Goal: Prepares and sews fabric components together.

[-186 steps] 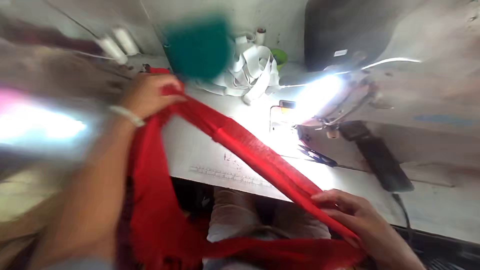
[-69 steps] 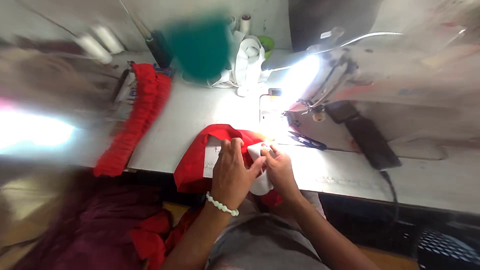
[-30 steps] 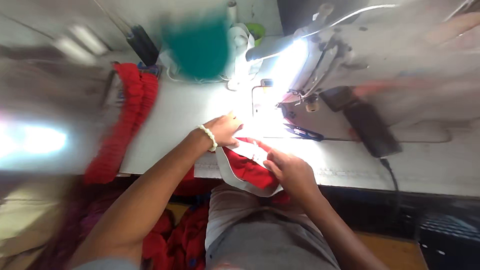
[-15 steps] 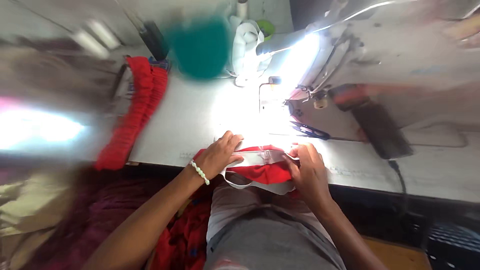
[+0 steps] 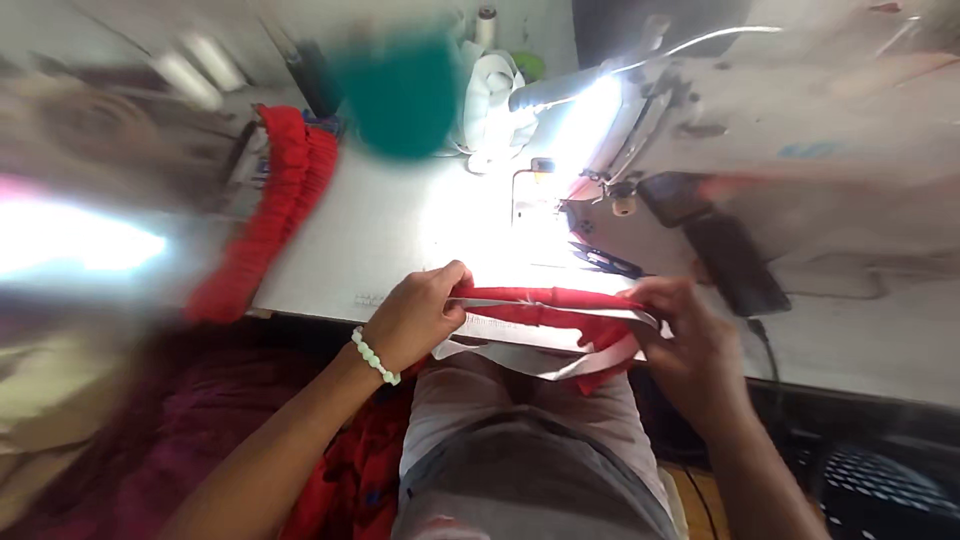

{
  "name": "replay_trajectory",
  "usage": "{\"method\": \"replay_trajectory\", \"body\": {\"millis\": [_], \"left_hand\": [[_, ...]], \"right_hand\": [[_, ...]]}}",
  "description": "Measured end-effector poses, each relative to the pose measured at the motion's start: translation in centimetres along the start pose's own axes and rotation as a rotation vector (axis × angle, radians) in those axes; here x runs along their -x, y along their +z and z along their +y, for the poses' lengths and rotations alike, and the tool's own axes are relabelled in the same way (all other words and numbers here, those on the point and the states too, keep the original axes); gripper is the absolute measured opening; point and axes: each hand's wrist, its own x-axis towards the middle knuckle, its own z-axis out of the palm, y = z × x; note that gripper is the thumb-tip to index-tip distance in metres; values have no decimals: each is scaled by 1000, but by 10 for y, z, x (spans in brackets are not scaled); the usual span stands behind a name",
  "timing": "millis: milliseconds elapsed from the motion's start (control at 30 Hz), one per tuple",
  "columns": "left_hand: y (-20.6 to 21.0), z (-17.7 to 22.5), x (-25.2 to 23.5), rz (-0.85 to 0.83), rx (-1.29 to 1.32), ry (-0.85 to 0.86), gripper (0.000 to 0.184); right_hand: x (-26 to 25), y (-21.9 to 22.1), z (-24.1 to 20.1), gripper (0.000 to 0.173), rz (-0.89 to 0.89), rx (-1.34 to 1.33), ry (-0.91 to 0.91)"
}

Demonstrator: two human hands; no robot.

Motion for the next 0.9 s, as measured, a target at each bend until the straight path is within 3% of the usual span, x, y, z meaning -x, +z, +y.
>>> {"method": "replay_trajectory", "body": {"millis": [100, 200, 300, 367, 500, 600, 700, 767, 900], "left_hand": [[15, 1, 10, 89, -10, 59, 8], [20, 4, 20, 129, 322, 35, 14], [-1, 16, 31, -46, 702, -60, 20], [-20, 16, 31, -201, 764, -35, 20], [-29, 0, -15, -259, 306, -24, 20], [3, -15, -67, -256, -149, -12, 20], [46, -18, -85, -89, -452, 245, 27], [60, -5, -81, -61, -456, 368, 18], [68, 5, -64, -99, -217, 261, 18]], "right_hand": [[-3, -25, -20, 22, -95, -68, -73], [-8, -48, -25, 29, -163, -37, -103], [-13, -69, -14, 29, -236, -109, -90], [-17, -75, -1, 26, -276, -151, -74], [-40, -36, 36, 22, -391, -77, 67], [-58, 17, 54, 20, -464, 79, 292], [-56, 40, 59, 19, -379, 195, 303], [-49, 41, 58, 22, -326, 279, 248], [-33, 41, 67, 20, -91, 423, -108]]}}
